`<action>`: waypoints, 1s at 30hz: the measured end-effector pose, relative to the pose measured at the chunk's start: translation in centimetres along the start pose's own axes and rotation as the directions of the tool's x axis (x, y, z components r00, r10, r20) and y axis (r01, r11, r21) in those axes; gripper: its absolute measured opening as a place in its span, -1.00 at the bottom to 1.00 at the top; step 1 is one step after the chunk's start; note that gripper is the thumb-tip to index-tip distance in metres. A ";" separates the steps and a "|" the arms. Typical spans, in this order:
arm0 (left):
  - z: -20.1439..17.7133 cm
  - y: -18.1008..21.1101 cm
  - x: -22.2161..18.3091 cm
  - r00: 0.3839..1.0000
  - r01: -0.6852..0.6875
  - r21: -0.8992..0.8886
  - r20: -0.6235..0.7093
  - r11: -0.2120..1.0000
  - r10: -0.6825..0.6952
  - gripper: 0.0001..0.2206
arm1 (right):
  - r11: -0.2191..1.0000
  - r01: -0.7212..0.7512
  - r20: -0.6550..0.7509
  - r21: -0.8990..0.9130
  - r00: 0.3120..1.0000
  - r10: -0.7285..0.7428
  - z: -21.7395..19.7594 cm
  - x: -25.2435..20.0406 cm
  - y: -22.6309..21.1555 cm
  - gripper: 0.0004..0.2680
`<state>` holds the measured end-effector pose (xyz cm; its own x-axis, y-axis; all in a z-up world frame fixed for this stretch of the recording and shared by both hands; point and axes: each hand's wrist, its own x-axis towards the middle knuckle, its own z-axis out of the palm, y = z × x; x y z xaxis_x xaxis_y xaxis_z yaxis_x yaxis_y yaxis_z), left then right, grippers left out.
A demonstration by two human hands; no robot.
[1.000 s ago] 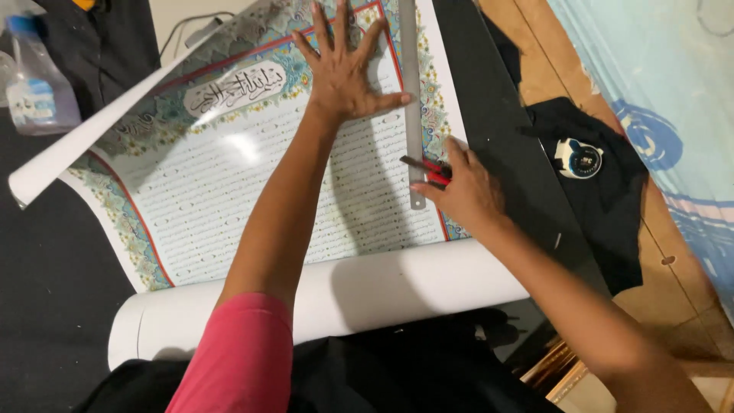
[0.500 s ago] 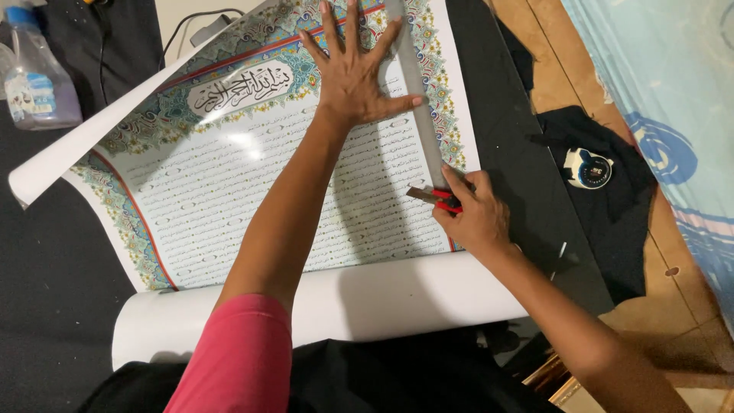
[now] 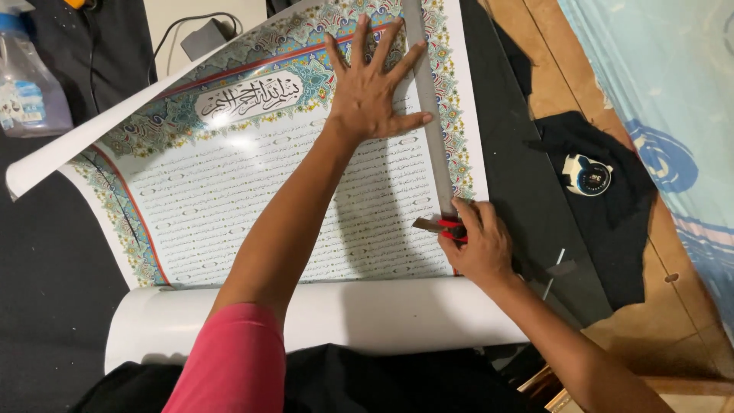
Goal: The person unrolls a large printed poster with Arabic calligraphy, aligns a metal ruler along the edge, and uses a red utility knife to trim the border. The person repeats this process along multiple edges of the poster.
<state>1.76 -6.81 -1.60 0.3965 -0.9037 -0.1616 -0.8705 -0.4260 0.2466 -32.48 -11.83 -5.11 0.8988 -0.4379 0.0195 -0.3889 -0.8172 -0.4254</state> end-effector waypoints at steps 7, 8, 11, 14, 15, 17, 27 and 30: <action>0.4 0.1 0.3 0.999 0.037 0.009 0.007 0.999 -0.037 0.05 | 0.999 0.043 0.113 -0.020 0.993 -0.040 0.4 -0.2 1.9 -0.38; 0.7 0.1 0.1 0.999 0.034 0.008 0.006 0.999 -0.034 0.05 | 0.998 0.022 0.175 -0.057 0.985 -0.012 0.4 -0.4 2.0 -0.34; 0.4 0.2 0.2 0.998 0.042 0.023 0.045 0.999 -0.043 0.06 | 0.994 0.074 0.203 -0.083 0.978 -0.056 0.4 -0.3 2.4 -0.23; 1.4 -0.1 0.1 0.999 0.023 0.010 -0.041 1.000 -0.023 0.06 | 0.995 0.088 0.184 -0.051 0.980 -0.077 0.5 -0.6 2.6 -0.22; 1.5 -0.2 0.1 0.999 0.024 0.010 -0.041 1.000 -0.024 0.06 | 0.995 0.089 0.185 -0.050 0.980 -0.078 0.5 -0.5 2.6 -0.22; 1.8 -0.2 0.2 0.997 0.016 0.025 -0.073 1.000 -0.014 0.06 | 0.996 0.073 0.218 -0.041 0.974 -0.063 0.5 -0.3 2.7 -0.21; 2.7 -0.5 0.2 0.985 0.013 -0.017 -0.172 1.000 -0.015 0.14 | 1.000 0.005 0.258 0.002 0.966 -0.005 0.4 -0.1 2.6 -0.20; 2.5 -0.5 0.2 0.974 0.004 -0.035 -0.226 0.999 -0.012 0.11 | 1.000 -0.022 0.298 0.012 0.954 0.017 0.0 0.2 2.5 -0.22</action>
<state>1.50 -6.67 -4.18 0.4626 -0.8849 0.0552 -0.8580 -0.4312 0.2791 -33.31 -13.92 -6.17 0.9113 -0.3204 -0.2584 -0.4061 -0.8027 -0.4368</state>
